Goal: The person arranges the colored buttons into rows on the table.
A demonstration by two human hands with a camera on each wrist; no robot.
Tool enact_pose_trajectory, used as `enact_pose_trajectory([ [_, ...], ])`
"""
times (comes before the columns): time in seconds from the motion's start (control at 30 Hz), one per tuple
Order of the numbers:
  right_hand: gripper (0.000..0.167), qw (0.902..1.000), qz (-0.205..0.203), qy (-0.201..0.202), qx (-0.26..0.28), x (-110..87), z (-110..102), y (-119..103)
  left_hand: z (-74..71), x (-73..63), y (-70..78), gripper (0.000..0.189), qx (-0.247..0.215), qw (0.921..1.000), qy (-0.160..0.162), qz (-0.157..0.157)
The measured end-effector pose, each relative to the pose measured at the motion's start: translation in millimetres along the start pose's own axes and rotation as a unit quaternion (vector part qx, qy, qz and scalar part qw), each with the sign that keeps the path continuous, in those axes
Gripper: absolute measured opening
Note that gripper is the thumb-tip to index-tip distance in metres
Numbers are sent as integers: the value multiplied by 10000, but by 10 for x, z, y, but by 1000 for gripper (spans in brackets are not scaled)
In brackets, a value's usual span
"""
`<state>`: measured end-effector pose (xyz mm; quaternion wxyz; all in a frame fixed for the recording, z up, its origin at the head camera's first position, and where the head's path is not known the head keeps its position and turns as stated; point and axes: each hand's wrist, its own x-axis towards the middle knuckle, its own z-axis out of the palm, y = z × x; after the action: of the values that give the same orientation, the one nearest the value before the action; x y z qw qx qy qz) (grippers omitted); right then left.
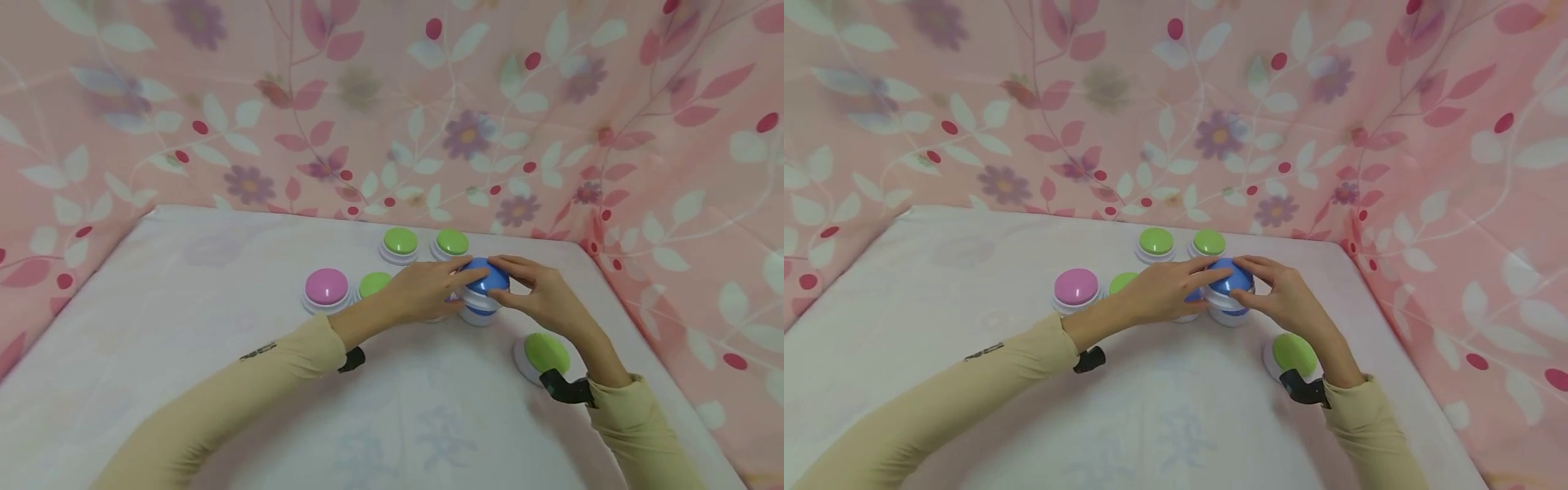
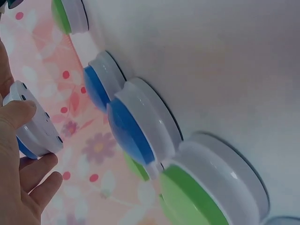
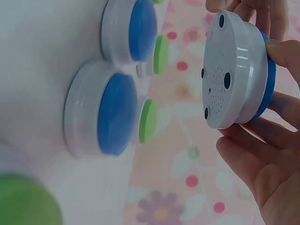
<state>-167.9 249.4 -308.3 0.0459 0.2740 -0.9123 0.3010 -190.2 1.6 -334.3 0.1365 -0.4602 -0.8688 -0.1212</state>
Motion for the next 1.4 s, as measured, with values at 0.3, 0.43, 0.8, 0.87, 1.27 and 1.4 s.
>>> enact_pose_trajectory([
  [0.3, 58, 9975, -493, 10, 509, 148, 221, -330, -147, -437, -140, 60, 452, 9928, 1030, 418],
  [0.43, 59, 9978, -545, -26, 384, 185, 355, -440, -170, -637, -166, 61, 582, 9883, 1312, 507],
  [0.8, 60, 9935, -1039, 8, 471, 296, 742, -710, -312, -1169, -234, 64, 673, 9880, 1284, 532],
  [0.87, 60, 9932, -1045, -56, 518, 323, 817, -759, -323, -1267, -251, 65, 815, 9868, 1282, 562],
  [1.27, 62, 9931, -887, -518, 565, 446, 1219, -977, -307, -1753, -327, 70, 974, 9860, 1292, 397],
  [1.4, 62, 9918, -896, -701, 576, 487, 1353, -1050, -290, -1902, -329, 69, 934, 9879, 1219, 197],
])
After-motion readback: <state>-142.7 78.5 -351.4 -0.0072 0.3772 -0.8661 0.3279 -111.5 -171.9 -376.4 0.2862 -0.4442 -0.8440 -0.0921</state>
